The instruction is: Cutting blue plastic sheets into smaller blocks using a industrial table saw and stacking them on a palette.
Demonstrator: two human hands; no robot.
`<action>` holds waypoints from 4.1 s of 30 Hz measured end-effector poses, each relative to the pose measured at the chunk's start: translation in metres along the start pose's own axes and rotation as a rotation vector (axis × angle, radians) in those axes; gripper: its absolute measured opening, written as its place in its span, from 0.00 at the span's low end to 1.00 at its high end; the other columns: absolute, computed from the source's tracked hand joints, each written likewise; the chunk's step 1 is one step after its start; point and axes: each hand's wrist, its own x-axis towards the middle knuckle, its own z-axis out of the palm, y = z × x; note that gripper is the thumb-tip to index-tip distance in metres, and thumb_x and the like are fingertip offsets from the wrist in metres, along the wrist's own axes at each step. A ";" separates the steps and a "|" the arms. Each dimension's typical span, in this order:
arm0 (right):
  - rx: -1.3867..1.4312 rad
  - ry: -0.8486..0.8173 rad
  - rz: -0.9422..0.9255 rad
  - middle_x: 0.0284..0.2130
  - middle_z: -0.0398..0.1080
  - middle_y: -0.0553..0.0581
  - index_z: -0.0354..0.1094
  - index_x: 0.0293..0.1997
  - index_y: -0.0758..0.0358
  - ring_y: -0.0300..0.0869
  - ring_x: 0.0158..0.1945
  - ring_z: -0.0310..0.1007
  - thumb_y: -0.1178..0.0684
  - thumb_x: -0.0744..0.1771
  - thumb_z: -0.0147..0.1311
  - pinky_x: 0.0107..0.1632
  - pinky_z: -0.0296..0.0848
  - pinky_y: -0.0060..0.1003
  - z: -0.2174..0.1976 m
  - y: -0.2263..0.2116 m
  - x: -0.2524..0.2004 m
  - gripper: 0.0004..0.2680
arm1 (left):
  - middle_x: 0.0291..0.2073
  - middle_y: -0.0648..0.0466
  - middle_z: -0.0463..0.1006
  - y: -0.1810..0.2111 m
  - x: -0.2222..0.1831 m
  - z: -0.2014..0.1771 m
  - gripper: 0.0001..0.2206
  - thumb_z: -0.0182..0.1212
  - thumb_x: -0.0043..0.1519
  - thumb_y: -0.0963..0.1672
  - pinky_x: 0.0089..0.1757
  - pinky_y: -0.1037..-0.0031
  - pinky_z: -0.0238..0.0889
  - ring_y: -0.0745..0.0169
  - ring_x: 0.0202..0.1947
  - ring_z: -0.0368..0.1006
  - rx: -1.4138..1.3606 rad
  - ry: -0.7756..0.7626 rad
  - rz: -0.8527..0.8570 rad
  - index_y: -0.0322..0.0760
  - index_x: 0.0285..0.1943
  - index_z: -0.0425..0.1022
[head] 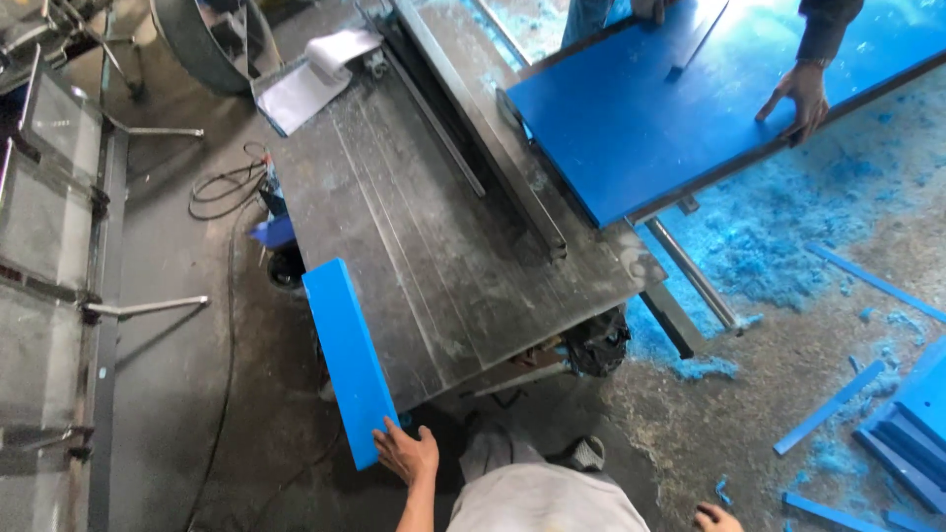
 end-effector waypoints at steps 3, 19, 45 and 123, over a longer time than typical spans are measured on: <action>0.085 -0.030 0.127 0.38 0.82 0.64 0.75 0.58 0.56 0.51 0.36 0.83 0.53 0.66 0.59 0.39 0.79 0.48 -0.003 -0.002 0.041 0.14 | 0.74 0.29 0.51 -0.008 -0.028 0.007 0.40 0.67 0.54 0.48 0.67 0.44 0.42 0.31 0.75 0.45 -0.055 0.045 0.145 0.32 0.76 0.54; -0.113 0.010 -0.124 0.41 0.83 0.63 0.77 0.57 0.52 0.48 0.50 0.85 0.53 0.62 0.65 0.58 0.78 0.40 0.034 -0.057 0.070 0.17 | 0.61 0.42 0.74 0.066 -0.033 0.010 0.23 0.61 0.59 0.42 0.60 0.61 0.63 0.43 0.63 0.69 -0.478 -0.389 0.340 0.36 0.65 0.71; -0.151 -0.210 0.144 0.53 0.79 0.55 0.68 0.66 0.51 0.44 0.44 0.83 0.59 0.70 0.45 0.40 0.77 0.40 -0.058 -0.192 0.125 0.17 | 0.45 0.42 0.85 0.061 -0.076 0.109 0.19 0.62 0.62 0.45 0.41 0.70 0.76 0.56 0.40 0.84 -0.701 -0.562 -0.125 0.30 0.61 0.75; -0.076 0.205 -0.198 0.45 0.81 0.58 0.75 0.58 0.59 0.46 0.45 0.82 0.51 0.69 0.54 0.45 0.75 0.39 -0.039 -0.273 0.091 0.12 | 0.41 0.47 0.84 0.154 0.032 0.071 0.19 0.59 0.65 0.45 0.35 0.75 0.69 0.64 0.37 0.79 -0.776 -0.704 0.014 0.30 0.64 0.73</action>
